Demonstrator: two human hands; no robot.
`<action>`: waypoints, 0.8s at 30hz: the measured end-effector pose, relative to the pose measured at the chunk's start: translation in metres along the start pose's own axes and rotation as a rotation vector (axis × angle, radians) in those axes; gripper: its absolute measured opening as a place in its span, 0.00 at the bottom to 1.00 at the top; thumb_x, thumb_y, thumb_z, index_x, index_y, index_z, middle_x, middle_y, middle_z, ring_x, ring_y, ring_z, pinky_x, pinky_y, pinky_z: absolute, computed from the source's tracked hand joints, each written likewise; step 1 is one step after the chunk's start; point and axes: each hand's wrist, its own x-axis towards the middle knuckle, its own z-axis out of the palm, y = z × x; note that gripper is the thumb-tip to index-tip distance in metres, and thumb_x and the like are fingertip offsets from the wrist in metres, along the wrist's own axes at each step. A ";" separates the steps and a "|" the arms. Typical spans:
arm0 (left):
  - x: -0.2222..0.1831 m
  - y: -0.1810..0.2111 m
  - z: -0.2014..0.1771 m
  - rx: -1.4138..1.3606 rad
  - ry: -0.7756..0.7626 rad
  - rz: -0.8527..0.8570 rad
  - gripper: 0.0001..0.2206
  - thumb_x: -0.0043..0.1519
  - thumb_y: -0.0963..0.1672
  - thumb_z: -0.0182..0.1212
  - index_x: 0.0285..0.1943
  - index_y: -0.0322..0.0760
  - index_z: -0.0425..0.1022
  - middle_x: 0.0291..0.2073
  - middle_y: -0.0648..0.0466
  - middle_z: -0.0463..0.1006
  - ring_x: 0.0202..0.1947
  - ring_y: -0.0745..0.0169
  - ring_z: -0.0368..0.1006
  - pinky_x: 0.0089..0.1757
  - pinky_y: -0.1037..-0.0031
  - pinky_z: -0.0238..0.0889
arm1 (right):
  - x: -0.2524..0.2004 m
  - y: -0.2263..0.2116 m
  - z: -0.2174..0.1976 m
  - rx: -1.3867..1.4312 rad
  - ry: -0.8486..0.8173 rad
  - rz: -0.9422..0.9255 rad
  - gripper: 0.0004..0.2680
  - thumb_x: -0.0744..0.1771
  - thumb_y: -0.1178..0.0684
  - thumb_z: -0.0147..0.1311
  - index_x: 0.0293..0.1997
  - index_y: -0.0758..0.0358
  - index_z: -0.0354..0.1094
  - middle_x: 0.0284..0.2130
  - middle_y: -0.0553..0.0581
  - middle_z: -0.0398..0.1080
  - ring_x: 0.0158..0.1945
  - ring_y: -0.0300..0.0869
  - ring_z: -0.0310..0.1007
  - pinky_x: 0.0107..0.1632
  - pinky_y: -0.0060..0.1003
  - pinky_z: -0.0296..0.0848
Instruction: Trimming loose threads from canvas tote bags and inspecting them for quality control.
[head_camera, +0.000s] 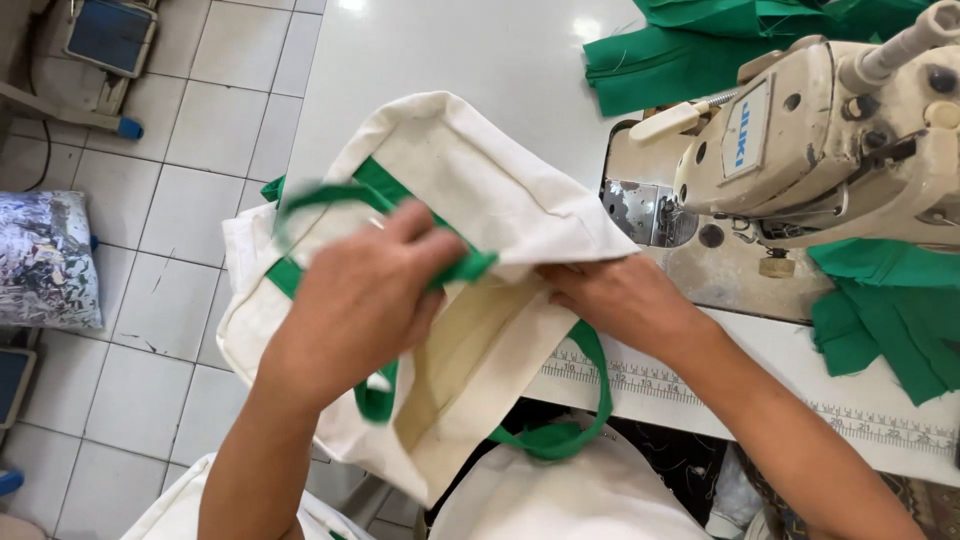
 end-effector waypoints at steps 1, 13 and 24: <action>0.004 -0.005 0.008 0.378 0.319 -0.022 0.08 0.55 0.38 0.56 0.41 0.44 0.73 0.36 0.53 0.68 0.25 0.53 0.68 0.23 0.62 0.61 | 0.000 0.003 0.005 0.149 -0.076 0.084 0.13 0.62 0.51 0.62 0.51 0.53 0.72 0.53 0.54 0.72 0.49 0.54 0.76 0.43 0.51 0.78; -0.007 0.077 0.129 0.535 0.439 0.544 0.07 0.68 0.42 0.50 0.49 0.40 0.74 0.47 0.51 0.71 0.49 0.52 0.67 0.44 0.61 0.64 | 0.035 0.035 -0.009 0.665 -0.327 0.252 0.15 0.71 0.43 0.39 0.46 0.56 0.77 0.49 0.60 0.76 0.55 0.55 0.71 0.56 0.48 0.65; 0.037 -0.004 0.036 0.042 0.032 -0.079 0.23 0.68 0.45 0.46 0.74 0.47 0.53 0.49 0.35 0.72 0.40 0.17 0.76 0.39 0.41 0.72 | 0.016 0.030 -0.008 0.607 -0.363 0.277 0.14 0.64 0.56 0.60 0.56 0.59 0.71 0.56 0.57 0.70 0.60 0.55 0.72 0.60 0.49 0.72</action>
